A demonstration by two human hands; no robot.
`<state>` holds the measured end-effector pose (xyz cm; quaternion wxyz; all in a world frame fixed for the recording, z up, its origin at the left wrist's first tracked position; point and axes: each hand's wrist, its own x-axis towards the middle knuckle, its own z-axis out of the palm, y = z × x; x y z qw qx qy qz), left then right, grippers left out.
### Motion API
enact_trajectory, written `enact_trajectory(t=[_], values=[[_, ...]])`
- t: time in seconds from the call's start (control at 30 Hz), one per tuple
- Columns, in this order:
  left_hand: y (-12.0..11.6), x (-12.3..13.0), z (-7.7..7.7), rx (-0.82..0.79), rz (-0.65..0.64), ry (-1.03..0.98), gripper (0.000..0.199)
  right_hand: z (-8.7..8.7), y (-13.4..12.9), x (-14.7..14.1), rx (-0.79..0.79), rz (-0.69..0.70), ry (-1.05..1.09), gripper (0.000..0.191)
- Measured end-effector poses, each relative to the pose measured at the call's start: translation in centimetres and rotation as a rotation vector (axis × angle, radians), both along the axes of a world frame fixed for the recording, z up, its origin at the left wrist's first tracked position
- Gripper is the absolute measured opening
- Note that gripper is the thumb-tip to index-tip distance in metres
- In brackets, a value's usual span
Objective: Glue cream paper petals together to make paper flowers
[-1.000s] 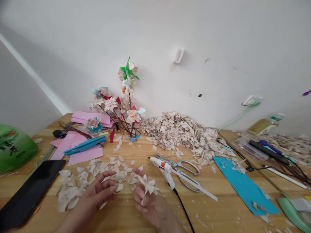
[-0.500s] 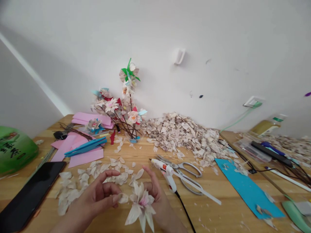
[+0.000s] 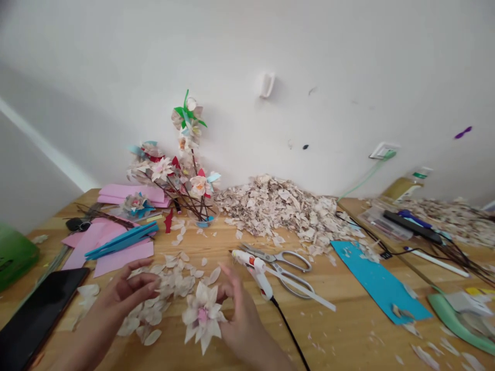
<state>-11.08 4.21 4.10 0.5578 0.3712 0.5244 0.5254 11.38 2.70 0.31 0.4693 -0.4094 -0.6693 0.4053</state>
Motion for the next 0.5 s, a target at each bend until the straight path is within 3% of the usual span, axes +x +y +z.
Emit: enact_trajectory(t=[0.13,0.5], values=[[0.1,-0.5,0.0,-0.004,0.086,-0.004,0.054,-0.3,0.0,-0.3,0.072,-0.026,-0.049,0.07],[-0.1,0.6,0.0,-0.037,0.047,-0.032,0.058,-1.0,0.7,-1.9,-0.255,-0.102,0.422,0.051]])
